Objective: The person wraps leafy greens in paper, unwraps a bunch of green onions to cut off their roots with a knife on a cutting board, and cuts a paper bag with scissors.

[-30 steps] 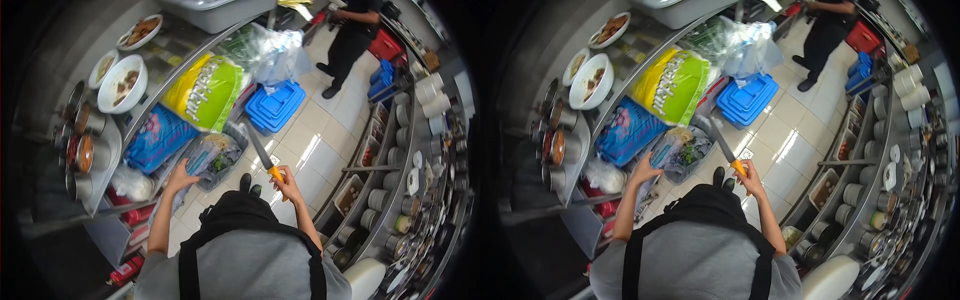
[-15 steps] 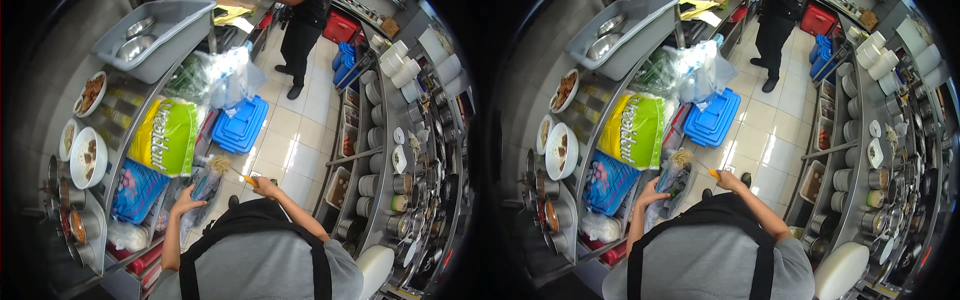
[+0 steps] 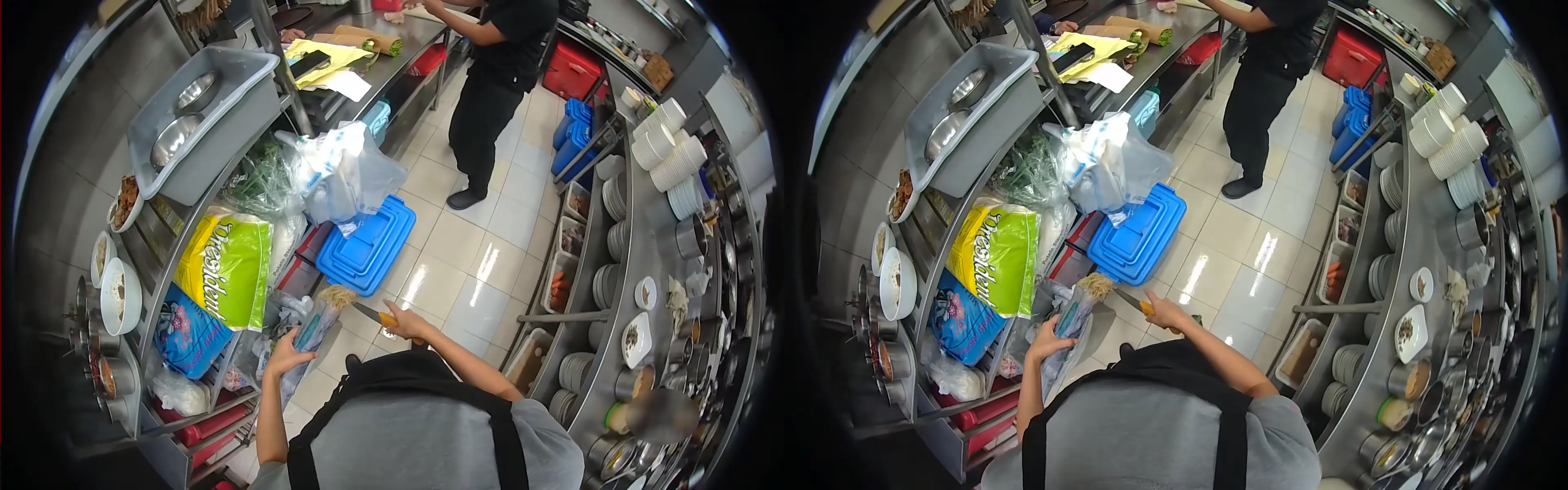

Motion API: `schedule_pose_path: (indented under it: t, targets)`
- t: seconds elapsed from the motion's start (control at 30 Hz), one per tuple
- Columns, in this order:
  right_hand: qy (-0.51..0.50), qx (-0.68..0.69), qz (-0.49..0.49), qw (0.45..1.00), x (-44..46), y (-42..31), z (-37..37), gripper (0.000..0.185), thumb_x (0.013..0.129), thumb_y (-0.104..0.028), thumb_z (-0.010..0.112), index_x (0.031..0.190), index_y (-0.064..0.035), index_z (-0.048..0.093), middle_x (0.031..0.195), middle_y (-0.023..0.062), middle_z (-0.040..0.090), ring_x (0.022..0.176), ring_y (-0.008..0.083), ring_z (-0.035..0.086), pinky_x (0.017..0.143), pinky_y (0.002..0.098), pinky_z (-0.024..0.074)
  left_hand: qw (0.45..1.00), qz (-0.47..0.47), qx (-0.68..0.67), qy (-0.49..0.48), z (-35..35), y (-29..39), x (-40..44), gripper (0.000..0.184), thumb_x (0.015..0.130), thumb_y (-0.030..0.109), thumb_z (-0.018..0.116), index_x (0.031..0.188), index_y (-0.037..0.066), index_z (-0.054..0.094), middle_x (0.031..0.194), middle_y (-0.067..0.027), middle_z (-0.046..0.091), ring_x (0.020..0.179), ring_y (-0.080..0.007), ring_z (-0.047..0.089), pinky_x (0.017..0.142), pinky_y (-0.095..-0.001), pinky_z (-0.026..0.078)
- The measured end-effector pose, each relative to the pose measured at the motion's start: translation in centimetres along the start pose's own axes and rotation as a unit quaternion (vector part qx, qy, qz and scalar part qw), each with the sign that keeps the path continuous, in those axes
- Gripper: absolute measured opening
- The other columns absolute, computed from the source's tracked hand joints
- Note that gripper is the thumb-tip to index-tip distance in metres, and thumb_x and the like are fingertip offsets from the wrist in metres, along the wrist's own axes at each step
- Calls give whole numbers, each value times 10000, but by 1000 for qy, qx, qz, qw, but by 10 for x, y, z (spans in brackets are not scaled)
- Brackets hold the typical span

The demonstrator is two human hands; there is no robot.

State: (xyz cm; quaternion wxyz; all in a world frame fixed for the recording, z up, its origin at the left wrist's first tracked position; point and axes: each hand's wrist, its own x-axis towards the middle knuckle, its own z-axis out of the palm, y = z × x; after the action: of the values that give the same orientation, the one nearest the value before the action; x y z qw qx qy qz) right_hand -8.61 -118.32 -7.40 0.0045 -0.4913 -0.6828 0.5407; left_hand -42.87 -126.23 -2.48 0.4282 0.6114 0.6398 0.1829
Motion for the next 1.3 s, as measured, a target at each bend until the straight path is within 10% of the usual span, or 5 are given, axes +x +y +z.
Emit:
schedule_pose_path:
  t: [0.2,0.57,0.87,1.17,1.3]
  targets:
    - [-136,131,-33,981,76,11,-96,1206,759,-130,716,1355,-195,-330,785,157,658,512,181,571,462,323,497,995,-68,-52,43,21,23,-23,641,561,239,795,1078,-52,551,965,-131,626,871,-207,576,825,-301,441]
    - [-212,106,20,971,182,-5,-203,1249,736,-176,756,1349,-131,-331,816,123,681,504,131,543,434,270,432,980,-113,-96,130,23,36,-65,597,568,183,790,1065,-49,554,928,-111,628,844,-178,574,812,-301,446]
    - [-192,10,-14,981,102,9,-173,1039,731,-302,753,1466,-125,42,798,109,670,565,149,570,473,272,447,971,-136,-114,160,33,-7,-82,549,563,196,801,1013,-18,571,899,-95,636,826,-175,581,779,-304,457]
    - [23,57,254,965,0,219,-104,861,756,-211,703,1421,2,199,724,141,659,515,173,582,450,302,463,977,-160,-12,140,58,-58,-47,684,525,311,798,1059,-30,541,916,-204,641,859,-319,626,774,-371,479]
    - [130,148,363,911,-47,278,-100,422,765,-171,690,1075,77,546,657,121,632,485,175,578,421,340,454,964,-233,8,129,77,-43,-22,713,534,296,786,1098,-38,504,930,-236,626,881,-340,624,771,-392,476]
